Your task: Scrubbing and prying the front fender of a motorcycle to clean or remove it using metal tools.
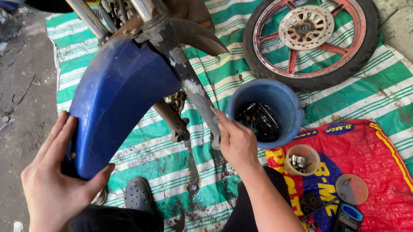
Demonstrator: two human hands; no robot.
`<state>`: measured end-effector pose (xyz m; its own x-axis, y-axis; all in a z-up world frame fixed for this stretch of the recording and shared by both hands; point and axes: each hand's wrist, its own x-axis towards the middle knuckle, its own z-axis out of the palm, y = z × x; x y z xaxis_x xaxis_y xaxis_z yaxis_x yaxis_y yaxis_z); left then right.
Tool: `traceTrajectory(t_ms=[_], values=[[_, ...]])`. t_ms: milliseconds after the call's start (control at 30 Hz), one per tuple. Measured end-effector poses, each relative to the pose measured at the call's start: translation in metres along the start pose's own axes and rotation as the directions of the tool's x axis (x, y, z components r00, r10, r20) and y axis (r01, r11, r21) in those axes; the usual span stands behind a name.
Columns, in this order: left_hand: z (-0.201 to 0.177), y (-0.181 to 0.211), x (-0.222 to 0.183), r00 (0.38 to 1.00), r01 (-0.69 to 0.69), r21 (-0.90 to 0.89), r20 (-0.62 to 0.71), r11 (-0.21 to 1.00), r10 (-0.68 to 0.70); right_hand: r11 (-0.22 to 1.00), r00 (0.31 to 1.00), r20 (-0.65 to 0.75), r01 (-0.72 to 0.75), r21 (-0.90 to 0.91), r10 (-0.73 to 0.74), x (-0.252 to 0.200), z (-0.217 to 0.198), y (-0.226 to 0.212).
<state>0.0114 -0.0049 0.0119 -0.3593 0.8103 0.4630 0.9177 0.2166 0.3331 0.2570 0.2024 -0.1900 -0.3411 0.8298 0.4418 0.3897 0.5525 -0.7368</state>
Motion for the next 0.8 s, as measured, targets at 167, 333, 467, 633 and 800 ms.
traceTrajectory(t_ms=[167, 333, 467, 633, 800], values=[[0.002, -0.003, 0.000, 1.000, -0.003, 0.011, 0.000, 1.000, 0.003, 0.998, 0.998, 0.030, -0.052, 0.027, 0.051, -0.012, 0.000, 0.008], [0.000, 0.002, 0.002, 1.000, 0.004, -0.001, 0.004, 1.000, -0.004, 0.997, 0.997, 0.052, -0.061, 0.037, 0.059, -0.006, -0.002, 0.015], [0.003, 0.005, 0.002, 1.000, -0.024, 0.009, -0.017, 1.000, 0.024, 0.982, 0.993, 0.076, -0.105, 0.160, 0.094, -0.006, -0.005, 0.013], [0.020, 0.019, -0.059, 0.951, -0.268, -0.330, -0.238, 0.905, 0.195, 0.747, 0.902, 0.150, -0.420, 0.515, 0.404, -0.033, 0.004, 0.037], [0.129, 0.077, -0.040, 0.991, 0.052, -0.454, 0.133, 0.889, 0.010, 0.128, 0.777, 0.386, -0.506, 0.853, 0.497, -0.064, 0.015, 0.071]])
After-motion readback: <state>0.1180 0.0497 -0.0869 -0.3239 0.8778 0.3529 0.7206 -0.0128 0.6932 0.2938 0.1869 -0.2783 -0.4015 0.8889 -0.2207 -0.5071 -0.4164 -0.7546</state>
